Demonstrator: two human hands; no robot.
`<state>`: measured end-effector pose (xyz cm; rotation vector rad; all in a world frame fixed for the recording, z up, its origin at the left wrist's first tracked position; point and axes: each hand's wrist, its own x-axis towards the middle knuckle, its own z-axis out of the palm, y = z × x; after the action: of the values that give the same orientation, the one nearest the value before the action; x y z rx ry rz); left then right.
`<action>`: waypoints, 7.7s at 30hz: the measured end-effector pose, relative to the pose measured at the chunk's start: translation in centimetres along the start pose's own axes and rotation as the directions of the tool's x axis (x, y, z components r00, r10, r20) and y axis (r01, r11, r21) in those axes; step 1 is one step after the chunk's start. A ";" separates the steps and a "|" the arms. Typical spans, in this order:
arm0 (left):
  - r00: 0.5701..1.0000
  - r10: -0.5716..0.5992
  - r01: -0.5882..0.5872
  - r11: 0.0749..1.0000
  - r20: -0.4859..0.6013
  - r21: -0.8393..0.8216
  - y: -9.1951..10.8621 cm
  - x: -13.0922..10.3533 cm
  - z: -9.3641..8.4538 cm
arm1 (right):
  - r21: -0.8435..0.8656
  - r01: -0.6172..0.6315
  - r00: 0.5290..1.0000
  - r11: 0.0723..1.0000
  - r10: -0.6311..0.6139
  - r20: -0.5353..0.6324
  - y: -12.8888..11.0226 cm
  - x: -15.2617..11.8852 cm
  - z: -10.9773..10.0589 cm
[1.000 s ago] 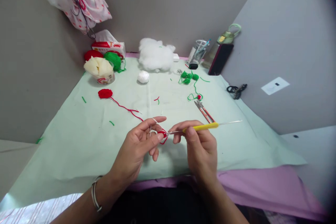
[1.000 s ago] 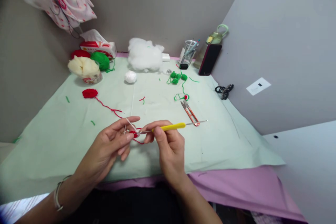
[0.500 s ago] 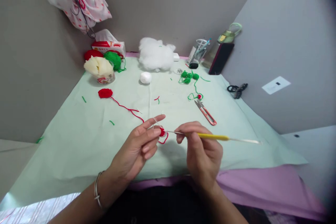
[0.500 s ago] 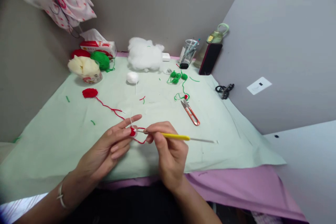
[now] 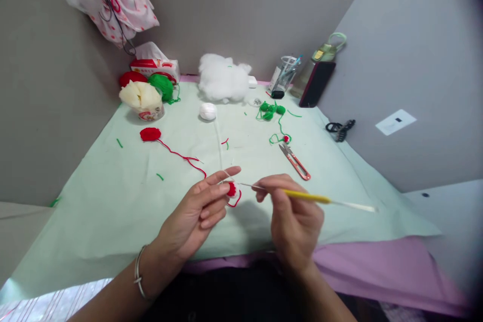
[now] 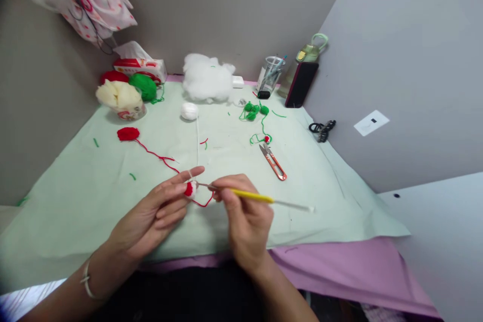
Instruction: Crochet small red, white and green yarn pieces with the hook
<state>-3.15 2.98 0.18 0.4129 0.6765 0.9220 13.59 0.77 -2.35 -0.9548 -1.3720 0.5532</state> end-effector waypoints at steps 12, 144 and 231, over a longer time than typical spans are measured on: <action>0.992 0.128 -0.122 0.967 -0.010 0.224 -0.3 -0.3 0.3 | 0.357 -0.306 0.952 0.883 0.287 0.107 0.1 0.3 -0.1; 0.987 0.163 -0.156 0.963 -0.014 0.220 -1.3 -0.2 0.4 | 0.114 -0.083 0.993 0.990 0.072 0.098 0.0 -0.1 0.7; 0.998 0.056 -0.054 0.997 -0.033 0.060 -1.1 -0.1 -0.1 | 0.116 -0.078 0.996 0.990 0.074 0.045 -0.1 -0.2 0.1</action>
<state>-2.60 2.25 -0.50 0.4713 0.7288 0.9650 13.41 0.56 -2.36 -0.9067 -1.3278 0.7070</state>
